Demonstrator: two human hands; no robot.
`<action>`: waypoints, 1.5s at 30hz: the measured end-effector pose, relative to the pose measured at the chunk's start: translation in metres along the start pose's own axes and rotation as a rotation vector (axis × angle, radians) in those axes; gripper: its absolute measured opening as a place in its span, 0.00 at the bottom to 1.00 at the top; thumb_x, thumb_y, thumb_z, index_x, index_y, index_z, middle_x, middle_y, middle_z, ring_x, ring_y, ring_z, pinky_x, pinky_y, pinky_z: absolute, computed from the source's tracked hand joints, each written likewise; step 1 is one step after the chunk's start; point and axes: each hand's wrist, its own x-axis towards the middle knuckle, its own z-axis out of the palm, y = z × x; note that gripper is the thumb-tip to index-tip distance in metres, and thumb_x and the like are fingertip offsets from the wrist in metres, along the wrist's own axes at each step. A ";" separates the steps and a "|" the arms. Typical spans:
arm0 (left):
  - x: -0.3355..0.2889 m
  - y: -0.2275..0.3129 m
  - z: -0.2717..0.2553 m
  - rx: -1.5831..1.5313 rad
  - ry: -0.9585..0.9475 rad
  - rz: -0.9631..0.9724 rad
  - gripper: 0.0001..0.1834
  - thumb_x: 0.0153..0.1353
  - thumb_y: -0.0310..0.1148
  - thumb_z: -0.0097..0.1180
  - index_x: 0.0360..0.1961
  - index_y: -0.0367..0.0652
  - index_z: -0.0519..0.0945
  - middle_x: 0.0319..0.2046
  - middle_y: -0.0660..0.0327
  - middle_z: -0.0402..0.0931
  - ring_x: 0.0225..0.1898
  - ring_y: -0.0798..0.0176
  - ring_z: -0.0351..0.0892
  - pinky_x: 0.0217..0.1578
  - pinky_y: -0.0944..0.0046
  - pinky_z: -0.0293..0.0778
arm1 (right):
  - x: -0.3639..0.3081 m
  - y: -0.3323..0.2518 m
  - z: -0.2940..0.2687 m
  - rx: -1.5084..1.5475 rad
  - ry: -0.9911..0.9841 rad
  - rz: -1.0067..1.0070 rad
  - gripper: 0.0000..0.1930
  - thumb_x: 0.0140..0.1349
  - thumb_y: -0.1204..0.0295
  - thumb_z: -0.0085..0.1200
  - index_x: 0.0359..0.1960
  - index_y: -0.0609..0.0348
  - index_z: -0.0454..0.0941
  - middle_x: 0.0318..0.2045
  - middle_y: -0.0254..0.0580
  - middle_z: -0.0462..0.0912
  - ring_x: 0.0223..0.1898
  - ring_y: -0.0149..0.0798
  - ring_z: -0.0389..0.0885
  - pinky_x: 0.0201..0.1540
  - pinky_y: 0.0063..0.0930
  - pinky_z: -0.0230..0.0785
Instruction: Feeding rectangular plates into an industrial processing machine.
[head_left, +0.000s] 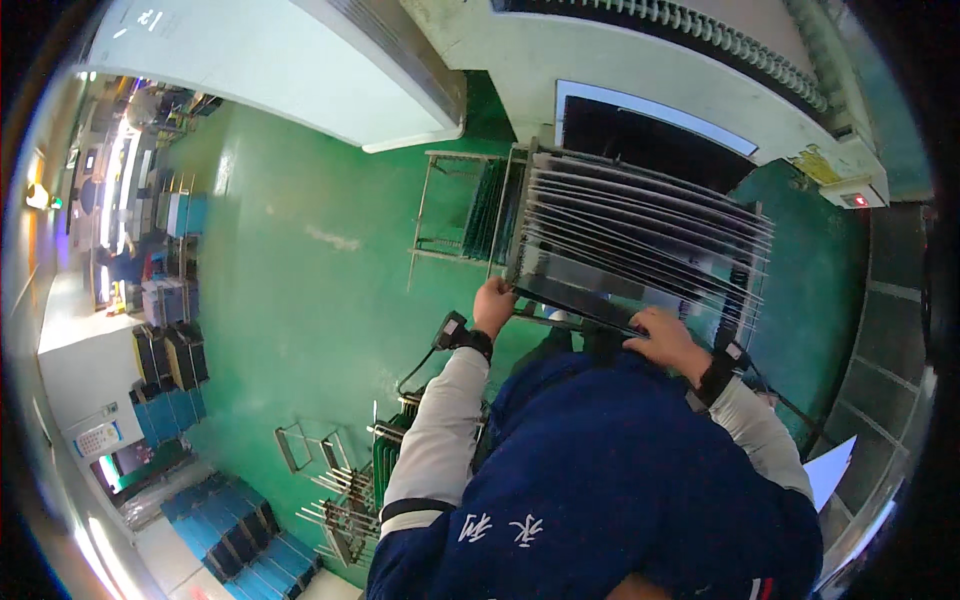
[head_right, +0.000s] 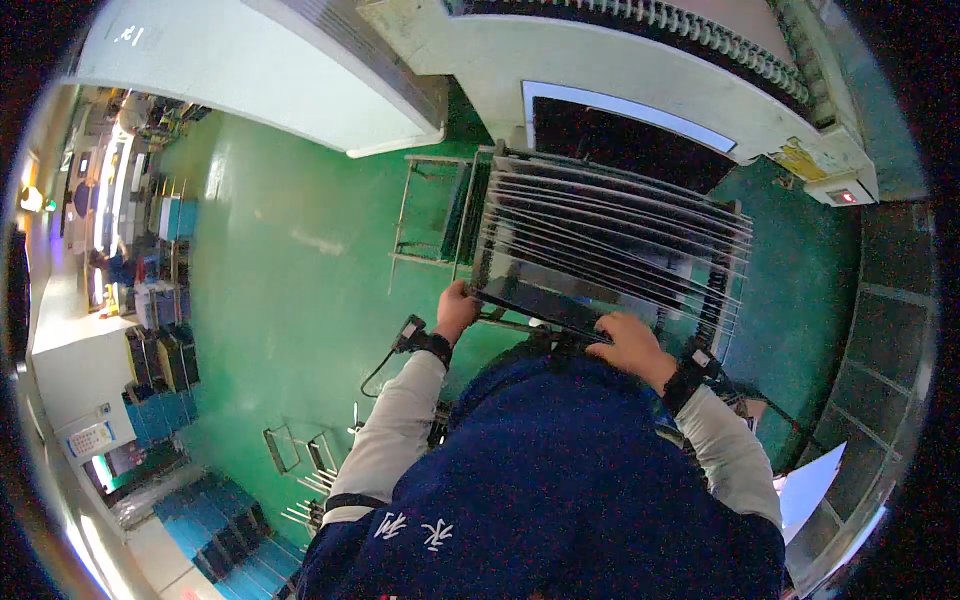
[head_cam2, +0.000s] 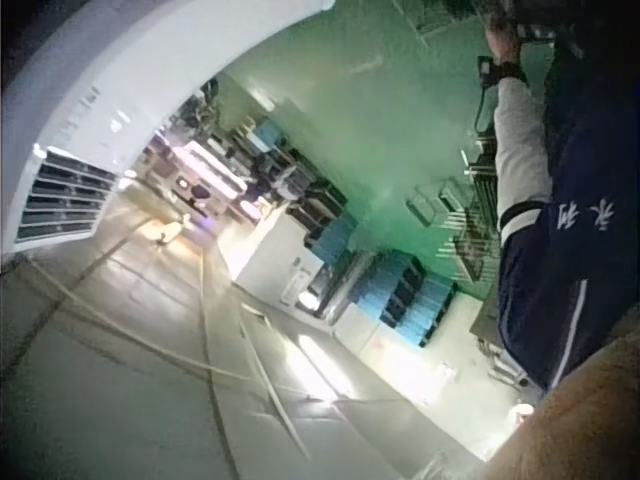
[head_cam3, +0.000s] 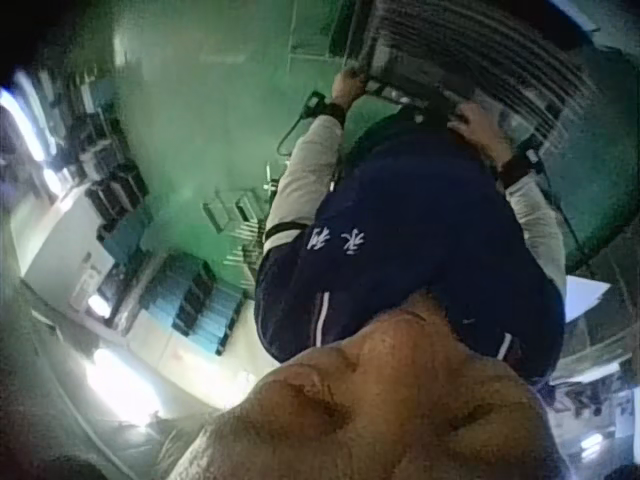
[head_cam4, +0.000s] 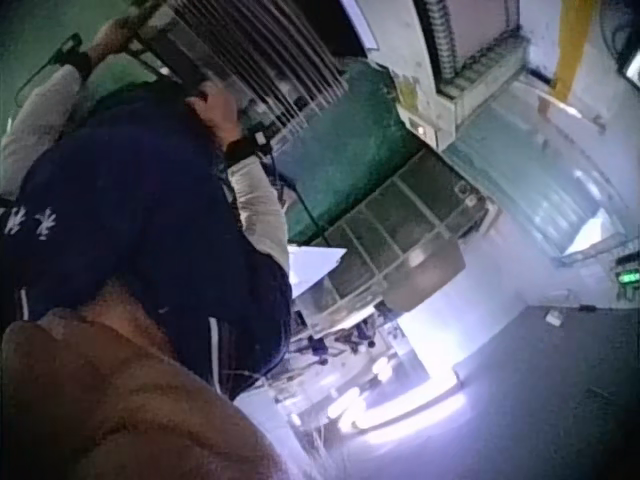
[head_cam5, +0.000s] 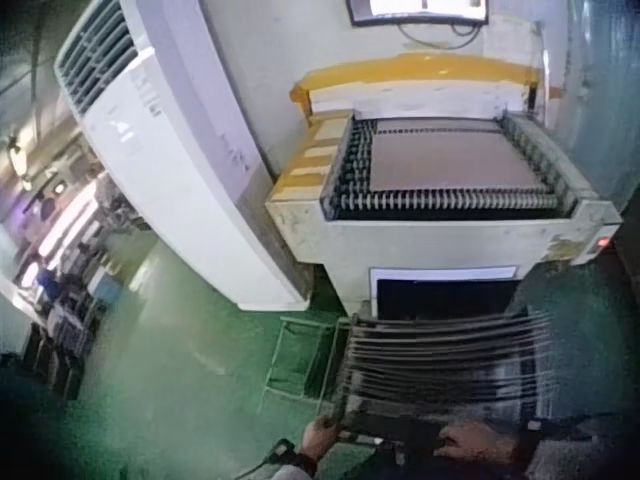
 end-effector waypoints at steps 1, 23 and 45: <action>0.002 -0.001 0.001 -0.018 -0.013 -0.007 0.13 0.49 0.35 0.63 0.24 0.39 0.72 0.22 0.50 0.74 0.26 0.45 0.75 0.30 0.52 0.71 | -0.001 0.009 0.007 -0.126 0.005 -0.020 0.10 0.57 0.64 0.60 0.31 0.58 0.80 0.31 0.46 0.81 0.37 0.53 0.81 0.40 0.46 0.74; 0.008 -0.007 0.004 0.007 -0.013 0.072 0.14 0.49 0.38 0.61 0.25 0.38 0.74 0.23 0.47 0.77 0.29 0.41 0.78 0.31 0.49 0.72 | -0.032 -0.056 -0.049 -0.330 0.328 -0.344 0.11 0.55 0.63 0.59 0.25 0.56 0.75 0.26 0.44 0.77 0.32 0.50 0.78 0.35 0.45 0.70; 0.018 -0.022 0.004 -0.078 -0.047 -0.048 0.15 0.47 0.39 0.61 0.22 0.37 0.73 0.20 0.48 0.74 0.25 0.47 0.76 0.30 0.52 0.72 | 0.005 -0.026 -0.238 1.471 0.678 -0.122 0.09 0.62 0.75 0.59 0.44 0.54 0.78 0.36 0.33 0.83 0.36 0.33 0.81 0.37 0.33 0.75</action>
